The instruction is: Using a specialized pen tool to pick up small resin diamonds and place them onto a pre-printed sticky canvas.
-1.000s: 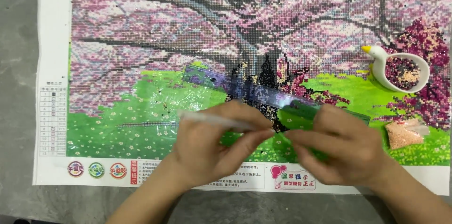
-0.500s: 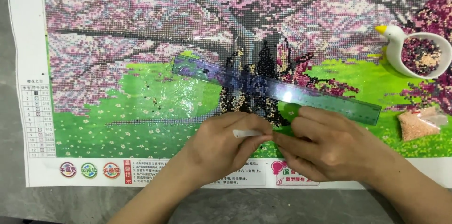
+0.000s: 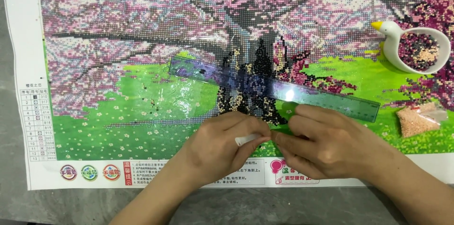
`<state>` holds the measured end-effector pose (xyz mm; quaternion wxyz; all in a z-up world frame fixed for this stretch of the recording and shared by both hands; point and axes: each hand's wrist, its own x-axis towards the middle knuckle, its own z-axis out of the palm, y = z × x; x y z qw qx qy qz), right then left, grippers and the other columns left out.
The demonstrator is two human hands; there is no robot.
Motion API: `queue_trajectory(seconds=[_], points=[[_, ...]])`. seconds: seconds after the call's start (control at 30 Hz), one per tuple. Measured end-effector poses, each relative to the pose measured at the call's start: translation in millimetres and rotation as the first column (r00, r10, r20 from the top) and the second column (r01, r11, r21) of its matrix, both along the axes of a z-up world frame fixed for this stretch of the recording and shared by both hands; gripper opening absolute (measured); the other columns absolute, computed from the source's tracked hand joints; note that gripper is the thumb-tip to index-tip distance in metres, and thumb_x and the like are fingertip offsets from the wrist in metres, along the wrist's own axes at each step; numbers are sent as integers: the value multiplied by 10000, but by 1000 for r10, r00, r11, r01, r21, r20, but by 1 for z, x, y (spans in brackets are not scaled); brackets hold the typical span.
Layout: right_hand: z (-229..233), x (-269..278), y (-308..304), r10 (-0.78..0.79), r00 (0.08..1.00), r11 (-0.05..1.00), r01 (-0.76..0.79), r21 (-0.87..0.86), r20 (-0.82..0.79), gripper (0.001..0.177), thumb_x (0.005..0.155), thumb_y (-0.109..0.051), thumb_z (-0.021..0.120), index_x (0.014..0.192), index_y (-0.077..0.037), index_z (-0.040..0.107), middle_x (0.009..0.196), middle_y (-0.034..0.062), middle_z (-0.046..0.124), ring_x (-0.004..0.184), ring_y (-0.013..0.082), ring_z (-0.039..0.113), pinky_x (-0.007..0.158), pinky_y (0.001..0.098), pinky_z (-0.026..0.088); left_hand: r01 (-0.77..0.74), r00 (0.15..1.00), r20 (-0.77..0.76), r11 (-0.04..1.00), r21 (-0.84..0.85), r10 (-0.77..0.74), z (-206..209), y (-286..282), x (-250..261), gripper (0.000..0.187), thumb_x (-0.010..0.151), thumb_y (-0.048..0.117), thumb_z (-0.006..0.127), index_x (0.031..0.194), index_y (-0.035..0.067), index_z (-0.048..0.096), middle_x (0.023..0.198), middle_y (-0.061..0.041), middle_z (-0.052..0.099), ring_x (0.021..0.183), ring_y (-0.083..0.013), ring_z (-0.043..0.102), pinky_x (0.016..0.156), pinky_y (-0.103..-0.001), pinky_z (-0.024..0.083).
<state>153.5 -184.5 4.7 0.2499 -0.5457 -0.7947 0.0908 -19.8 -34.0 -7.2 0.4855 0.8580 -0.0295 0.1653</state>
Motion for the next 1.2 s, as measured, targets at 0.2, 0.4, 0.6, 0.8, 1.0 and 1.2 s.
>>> queue_trajectory(seconds=[0.2, 0.4, 0.6, 0.8, 1.0, 1.2], points=[[-1, 3, -1, 18, 1000, 999, -18, 52, 0, 145, 917, -139, 603, 902, 1, 639, 670, 37, 374, 521, 209, 382, 428, 339, 345, -3, 1000, 3, 1000, 17, 3, 0, -1, 1, 54, 964, 58, 593, 998, 20, 608, 906, -89, 672, 774, -220, 654, 728, -305, 552], [4, 6, 2, 7, 999, 996, -10, 90, 40, 140, 910, -136, 610, 907, 0, 644, 660, 37, 376, 527, 222, 406, 450, 351, 392, -71, 995, 65, 997, 6, 71, -6, -3, 2, 106, 933, 39, 659, 999, 8, 581, 834, -116, 676, 720, -220, 671, 654, -296, 568], [4, 5, 2, 0, 999, 996, -4, 84, 37, 125, 912, -126, 611, 849, -19, 622, 645, 33, 365, 511, 216, 391, 403, 357, 337, -157, 985, 70, 987, 14, 156, -5, -9, 5, 106, 932, 35, 655, 999, 16, 575, 856, -102, 683, 726, -215, 681, 673, -299, 582], [0, 7, 1, 5, 999, 997, -8, 70, 42, 136, 911, -130, 607, 908, 4, 634, 663, 38, 385, 522, 220, 412, 414, 363, 361, -169, 984, 61, 984, 49, 166, -7, -13, 5, 135, 928, 40, 673, 1020, 13, 578, 863, -109, 685, 726, -229, 682, 651, -309, 580], [2, 6, 2, -14, 999, 997, 11, 78, 35, 130, 905, -117, 622, 873, 9, 632, 653, 38, 379, 518, 214, 402, 414, 352, 345, -178, 983, 51, 982, 67, 175, -6, -14, 6, 88, 950, 62, 635, 1018, 23, 593, 907, -84, 689, 769, -223, 682, 712, -327, 569], [2, 6, 1, -6, 999, 998, 3, 65, 46, 142, 915, -128, 614, 864, 4, 628, 660, 38, 376, 528, 216, 411, 425, 352, 353, -177, 984, 50, 980, 91, 173, -6, -14, 7, 94, 958, 70, 629, 1022, 24, 578, 884, -89, 682, 748, -222, 677, 698, -331, 566]])
